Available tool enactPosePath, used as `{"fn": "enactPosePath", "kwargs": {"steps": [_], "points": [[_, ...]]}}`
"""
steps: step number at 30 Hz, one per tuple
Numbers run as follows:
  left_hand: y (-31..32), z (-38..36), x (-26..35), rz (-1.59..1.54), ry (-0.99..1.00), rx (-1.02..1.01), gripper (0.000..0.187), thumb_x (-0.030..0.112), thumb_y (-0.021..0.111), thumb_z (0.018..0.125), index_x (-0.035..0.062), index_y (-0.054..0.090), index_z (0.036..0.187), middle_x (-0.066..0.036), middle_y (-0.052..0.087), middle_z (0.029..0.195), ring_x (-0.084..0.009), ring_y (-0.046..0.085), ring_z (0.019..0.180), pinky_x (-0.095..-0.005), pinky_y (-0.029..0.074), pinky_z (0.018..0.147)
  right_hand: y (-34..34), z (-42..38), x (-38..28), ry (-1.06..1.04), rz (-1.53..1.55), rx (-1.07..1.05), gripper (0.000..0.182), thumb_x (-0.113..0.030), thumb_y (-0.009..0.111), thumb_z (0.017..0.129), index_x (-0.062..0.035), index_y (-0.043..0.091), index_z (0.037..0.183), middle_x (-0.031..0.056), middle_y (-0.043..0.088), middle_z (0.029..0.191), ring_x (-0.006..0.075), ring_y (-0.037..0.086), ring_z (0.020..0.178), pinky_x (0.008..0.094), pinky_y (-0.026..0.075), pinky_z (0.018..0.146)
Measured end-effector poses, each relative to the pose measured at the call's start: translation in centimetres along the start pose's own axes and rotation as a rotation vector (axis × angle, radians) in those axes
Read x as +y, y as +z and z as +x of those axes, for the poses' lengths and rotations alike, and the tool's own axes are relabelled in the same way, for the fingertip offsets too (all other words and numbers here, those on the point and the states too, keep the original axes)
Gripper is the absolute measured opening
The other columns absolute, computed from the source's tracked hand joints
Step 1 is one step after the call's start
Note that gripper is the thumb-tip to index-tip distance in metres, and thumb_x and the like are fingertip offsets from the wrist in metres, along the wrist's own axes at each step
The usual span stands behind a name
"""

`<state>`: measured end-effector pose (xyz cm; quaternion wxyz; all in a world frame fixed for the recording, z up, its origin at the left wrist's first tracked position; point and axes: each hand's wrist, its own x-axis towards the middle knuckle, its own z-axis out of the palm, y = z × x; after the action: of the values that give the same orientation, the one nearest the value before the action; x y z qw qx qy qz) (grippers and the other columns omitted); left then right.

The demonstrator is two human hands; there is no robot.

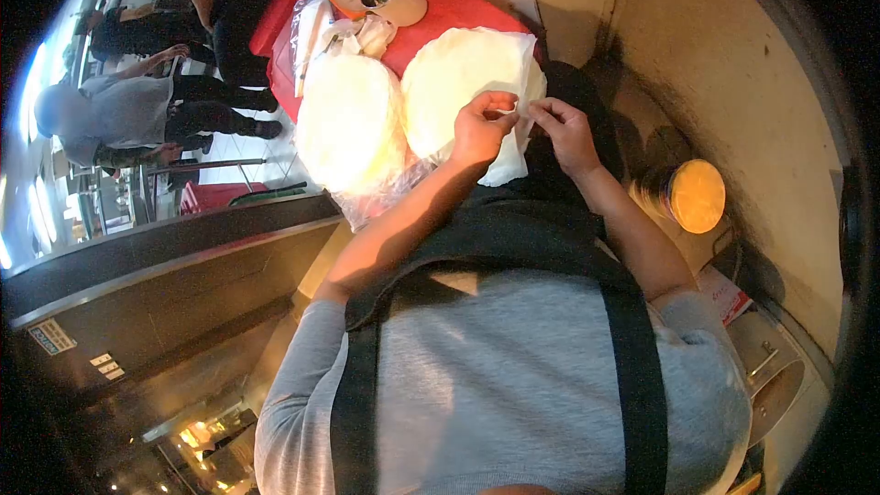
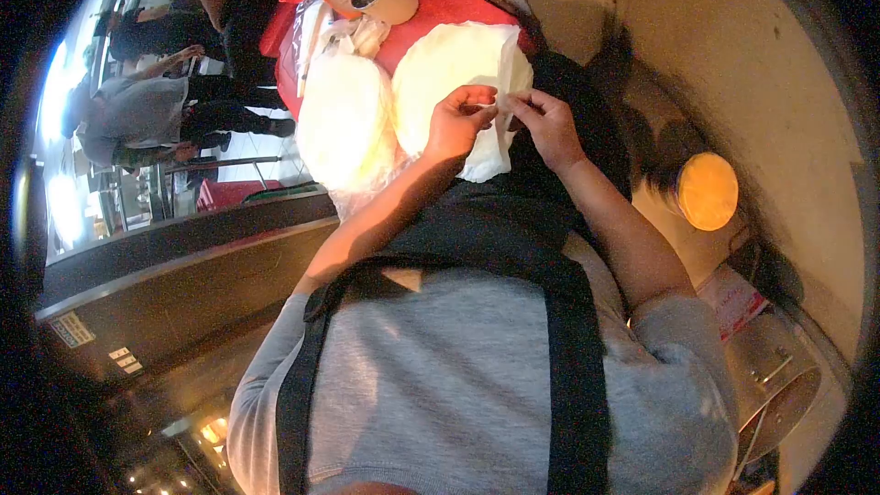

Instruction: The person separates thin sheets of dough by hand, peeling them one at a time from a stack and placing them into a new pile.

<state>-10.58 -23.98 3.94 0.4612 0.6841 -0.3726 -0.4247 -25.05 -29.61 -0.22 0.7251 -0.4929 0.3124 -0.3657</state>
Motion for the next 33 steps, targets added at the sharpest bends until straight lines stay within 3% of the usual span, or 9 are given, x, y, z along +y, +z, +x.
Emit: {"fn": "enactPosePath", "kwargs": {"steps": [3,6,9,15,22,33], "points": [[0.1,0.1,-0.3,-0.03,-0.019,0.024,0.026,-0.002,0.065,0.074,0.0012,0.061,0.099,-0.005,0.061,0.087,-0.0115,0.058,0.07,-0.0238,0.049,0.064,-0.3,0.2,0.3,0.078,0.208,-0.033,0.019,-0.013,0.055,0.089,0.001,0.063,0.099,0.0055,0.063,0.079,0.0114,0.06,0.069,0.025,0.049,0.065],[0.2,0.0,-0.3,-0.044,-0.022,0.035,0.026,-0.002,0.066,0.073,0.002,0.062,0.098,-0.005,0.062,0.086,-0.012,0.059,0.069,-0.024,0.049,0.063,-0.5,0.2,0.2,0.098,0.222,-0.076,0.019,-0.012,0.054,0.089,0.0019,0.058,0.102,0.0064,0.061,0.08,0.0137,0.059,0.072,0.0288,0.05,0.069],[0.2,0.0,-0.3,-0.049,-0.031,-0.003,0.027,-0.006,0.064,0.074,0.0004,0.059,0.1,-0.006,0.061,0.088,-0.0134,0.059,0.074,-0.024,0.049,0.069,-0.3,0.3,0.2,0.095,0.23,-0.047,0.02,-0.013,0.061,0.085,0.0001,0.057,0.1,0.0057,0.062,0.079,0.0115,0.059,0.069,0.0265,0.051,0.065],[0.5,-0.2,-0.8,-0.075,-0.05,-0.118,0.025,-0.009,0.064,0.074,-0.0007,0.057,0.097,-0.006,0.061,0.087,-0.0145,0.059,0.078,-0.0256,0.049,0.074,0.3,0.8,1.3,0.011,-0.051,0.16,0.036,-0.012,0.069,0.078,-0.002,0.051,0.107,0.0055,0.059,0.084,0.0105,0.057,0.073,0.0253,0.05,0.062],[0.3,-0.1,-1.5,-0.02,-0.064,-0.006,0.023,-0.002,0.069,0.07,0.0017,0.058,0.091,-0.005,0.061,0.082,-0.0127,0.058,0.072,-0.0255,0.048,0.067,0.0,0.8,0.6,0.114,0.112,0.068,0.028,-0.006,0.061,0.082,-0.0003,0.052,0.108,0.0061,0.06,0.086,0.0126,0.059,0.077,0.0262,0.05,0.064],[0.1,0.0,-1.8,-0.133,-0.07,-0.042,0.026,-0.003,0.068,0.07,0.0003,0.058,0.093,-0.004,0.059,0.082,-0.0127,0.056,0.074,-0.0251,0.047,0.069,-0.9,0.9,0.5,0.179,0.304,-0.033,0.031,0.001,0.057,0.082,0.0001,0.051,0.112,0.007,0.061,0.091,0.0159,0.06,0.082,0.0286,0.052,0.07]]}}
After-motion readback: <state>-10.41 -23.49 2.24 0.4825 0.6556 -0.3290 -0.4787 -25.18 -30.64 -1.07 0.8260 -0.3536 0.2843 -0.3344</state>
